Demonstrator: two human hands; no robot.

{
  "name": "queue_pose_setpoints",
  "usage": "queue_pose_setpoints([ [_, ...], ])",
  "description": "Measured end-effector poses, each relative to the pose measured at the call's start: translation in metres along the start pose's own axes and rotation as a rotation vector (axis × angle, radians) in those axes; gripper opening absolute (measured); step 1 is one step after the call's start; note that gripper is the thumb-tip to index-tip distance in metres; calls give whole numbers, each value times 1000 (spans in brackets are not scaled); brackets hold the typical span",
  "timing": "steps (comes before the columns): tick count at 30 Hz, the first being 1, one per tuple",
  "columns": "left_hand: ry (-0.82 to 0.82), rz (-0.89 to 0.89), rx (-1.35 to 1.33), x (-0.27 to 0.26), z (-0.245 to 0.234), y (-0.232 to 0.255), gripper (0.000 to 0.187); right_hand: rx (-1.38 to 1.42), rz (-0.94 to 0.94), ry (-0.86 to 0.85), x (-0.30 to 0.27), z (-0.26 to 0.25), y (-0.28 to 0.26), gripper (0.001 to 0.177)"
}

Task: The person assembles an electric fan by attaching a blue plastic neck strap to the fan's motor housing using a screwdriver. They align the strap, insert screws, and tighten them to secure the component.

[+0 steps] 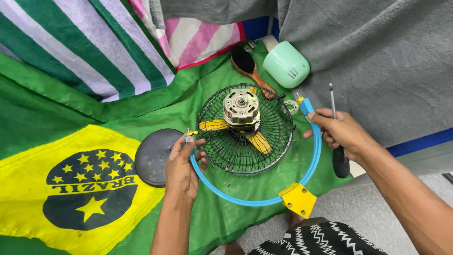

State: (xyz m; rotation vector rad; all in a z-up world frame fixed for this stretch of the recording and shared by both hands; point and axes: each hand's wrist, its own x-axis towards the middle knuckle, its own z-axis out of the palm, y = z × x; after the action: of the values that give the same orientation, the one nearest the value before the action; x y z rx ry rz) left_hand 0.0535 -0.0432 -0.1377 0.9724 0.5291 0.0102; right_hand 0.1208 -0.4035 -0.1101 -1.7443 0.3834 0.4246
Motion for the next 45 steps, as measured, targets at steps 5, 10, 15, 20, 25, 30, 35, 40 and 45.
queue_pose_setpoints([
  [5, -38, -24, 60, 10, -1, 2, 43, -33, 20, -19, -4, 0, 11, 34],
  [10, -68, -19, 61, 14, -3, 10, 45, -61, 5, -65, -3, 0, 10, 31],
  [15, -107, 5, 44, 18, -9, 15, 42, -2, -29, -131, 8, -6, 18, 33],
  [20, -159, -52, -26, 30, -14, 19, 36, 182, 69, -155, 18, -10, 14, 55],
  [25, -149, -54, 50, 35, -9, 17, 35, 180, 43, -205, 22, -7, 3, 47],
  [30, -129, -21, 83, 31, -2, 24, 37, 186, 43, -136, 34, -11, 9, 45],
  [35, -161, 5, 138, 28, 5, 36, 42, 147, 58, -66, 56, -16, 24, 43],
  [40, -170, 7, 126, 29, 11, 41, 45, 228, 66, -128, 77, -18, 40, 30],
  [45, -202, 15, 100, 31, 12, 45, 45, 350, 126, -173, 93, -23, 50, 29],
])
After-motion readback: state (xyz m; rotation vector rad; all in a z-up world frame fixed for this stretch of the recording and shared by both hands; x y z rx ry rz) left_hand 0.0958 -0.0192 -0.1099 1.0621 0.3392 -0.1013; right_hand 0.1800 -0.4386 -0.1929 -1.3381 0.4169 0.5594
